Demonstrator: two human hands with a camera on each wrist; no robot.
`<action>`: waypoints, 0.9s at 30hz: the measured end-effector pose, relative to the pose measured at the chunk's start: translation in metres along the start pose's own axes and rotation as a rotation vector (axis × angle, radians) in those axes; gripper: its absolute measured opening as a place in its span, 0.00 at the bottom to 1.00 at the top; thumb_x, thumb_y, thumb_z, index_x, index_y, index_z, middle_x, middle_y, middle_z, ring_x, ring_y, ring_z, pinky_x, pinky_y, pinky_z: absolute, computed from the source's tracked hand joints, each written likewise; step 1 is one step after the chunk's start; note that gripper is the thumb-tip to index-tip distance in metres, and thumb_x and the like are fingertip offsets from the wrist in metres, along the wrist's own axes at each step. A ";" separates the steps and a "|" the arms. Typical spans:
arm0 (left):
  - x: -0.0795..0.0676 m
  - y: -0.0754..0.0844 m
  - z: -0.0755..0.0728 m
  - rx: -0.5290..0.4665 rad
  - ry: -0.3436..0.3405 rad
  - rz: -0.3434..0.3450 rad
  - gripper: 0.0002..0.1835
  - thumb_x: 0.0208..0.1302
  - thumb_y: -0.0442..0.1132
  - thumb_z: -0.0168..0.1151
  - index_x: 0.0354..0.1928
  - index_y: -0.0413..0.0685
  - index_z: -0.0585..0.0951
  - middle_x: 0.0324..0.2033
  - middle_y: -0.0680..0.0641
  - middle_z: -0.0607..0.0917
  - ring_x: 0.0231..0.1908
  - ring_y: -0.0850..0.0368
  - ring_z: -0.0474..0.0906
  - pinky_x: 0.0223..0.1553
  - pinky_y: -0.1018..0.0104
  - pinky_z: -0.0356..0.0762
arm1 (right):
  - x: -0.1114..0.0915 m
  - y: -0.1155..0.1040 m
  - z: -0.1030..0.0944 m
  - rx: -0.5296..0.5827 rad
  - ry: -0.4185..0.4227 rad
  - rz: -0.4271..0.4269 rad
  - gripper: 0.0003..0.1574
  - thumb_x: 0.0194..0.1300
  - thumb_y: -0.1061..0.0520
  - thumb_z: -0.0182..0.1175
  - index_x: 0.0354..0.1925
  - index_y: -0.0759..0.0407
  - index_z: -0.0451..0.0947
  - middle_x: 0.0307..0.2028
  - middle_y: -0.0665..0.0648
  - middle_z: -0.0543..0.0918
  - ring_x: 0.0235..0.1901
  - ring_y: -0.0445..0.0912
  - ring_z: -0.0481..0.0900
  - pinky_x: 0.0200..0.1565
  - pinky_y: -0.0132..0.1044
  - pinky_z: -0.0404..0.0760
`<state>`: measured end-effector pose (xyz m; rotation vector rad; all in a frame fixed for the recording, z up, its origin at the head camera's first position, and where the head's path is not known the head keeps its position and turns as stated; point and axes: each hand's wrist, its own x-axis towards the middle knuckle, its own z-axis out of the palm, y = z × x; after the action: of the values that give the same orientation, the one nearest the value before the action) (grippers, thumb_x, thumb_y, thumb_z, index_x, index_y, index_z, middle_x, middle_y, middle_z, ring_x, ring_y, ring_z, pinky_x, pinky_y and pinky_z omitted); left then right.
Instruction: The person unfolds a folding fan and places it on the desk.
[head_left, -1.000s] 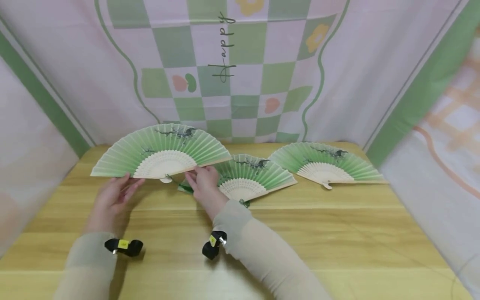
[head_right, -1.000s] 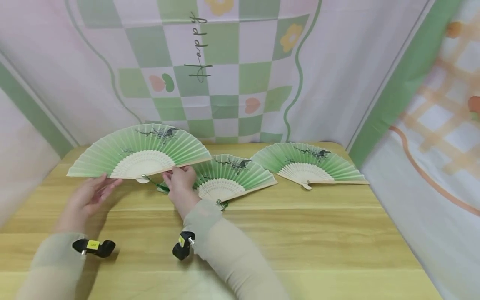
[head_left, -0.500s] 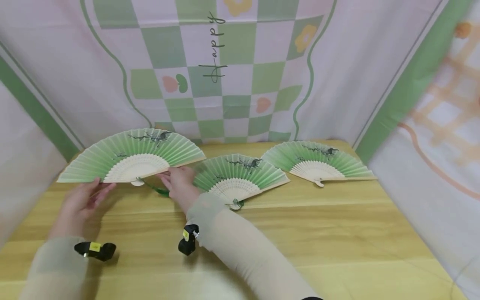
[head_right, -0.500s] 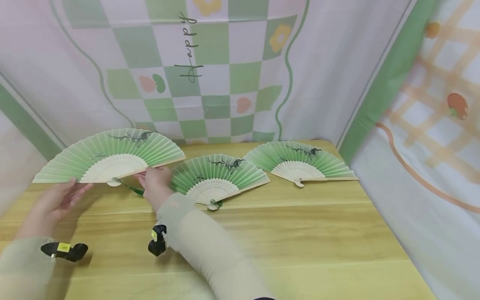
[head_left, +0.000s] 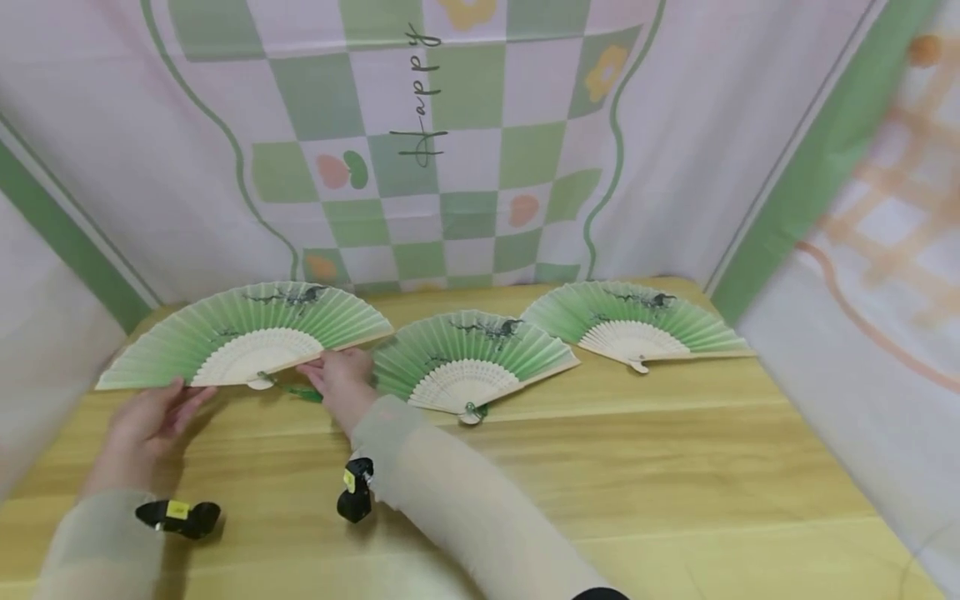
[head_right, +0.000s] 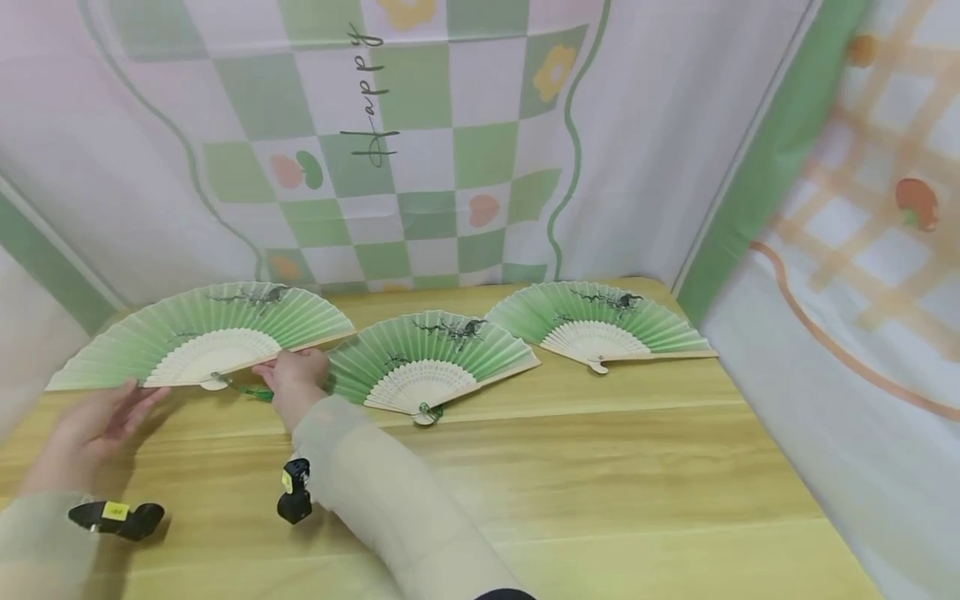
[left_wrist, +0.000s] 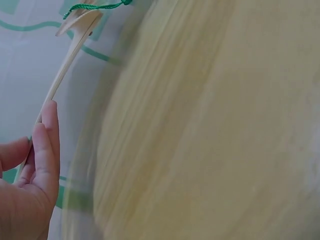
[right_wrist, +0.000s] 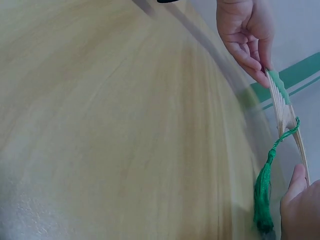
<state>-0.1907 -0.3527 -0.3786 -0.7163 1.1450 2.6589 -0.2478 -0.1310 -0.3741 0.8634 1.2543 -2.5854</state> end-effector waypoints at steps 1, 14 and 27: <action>0.000 0.000 0.000 0.012 0.019 -0.002 0.12 0.74 0.32 0.53 0.30 0.42 0.80 0.26 0.41 0.87 0.30 0.48 0.89 0.36 0.72 0.86 | 0.000 0.001 0.000 0.005 0.002 0.005 0.09 0.64 0.76 0.52 0.42 0.72 0.75 0.33 0.73 0.84 0.36 0.62 0.88 0.43 0.44 0.88; 0.004 -0.003 -0.004 0.021 0.041 0.011 0.13 0.73 0.30 0.51 0.30 0.41 0.81 0.27 0.40 0.86 0.31 0.48 0.89 0.45 0.66 0.86 | 0.008 0.002 -0.006 -0.062 -0.053 0.085 0.13 0.65 0.75 0.55 0.48 0.77 0.76 0.38 0.73 0.86 0.43 0.62 0.88 0.45 0.41 0.88; 0.004 0.002 -0.014 0.083 0.093 -0.073 0.10 0.76 0.34 0.47 0.44 0.47 0.80 0.28 0.40 0.85 0.33 0.49 0.89 0.49 0.69 0.84 | 0.009 -0.001 -0.009 -0.070 -0.150 0.160 0.19 0.66 0.73 0.52 0.55 0.79 0.71 0.43 0.78 0.84 0.49 0.65 0.85 0.52 0.45 0.86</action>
<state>-0.1899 -0.3643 -0.3873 -0.8576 1.2193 2.5263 -0.2512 -0.1227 -0.3828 0.7118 1.1754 -2.4164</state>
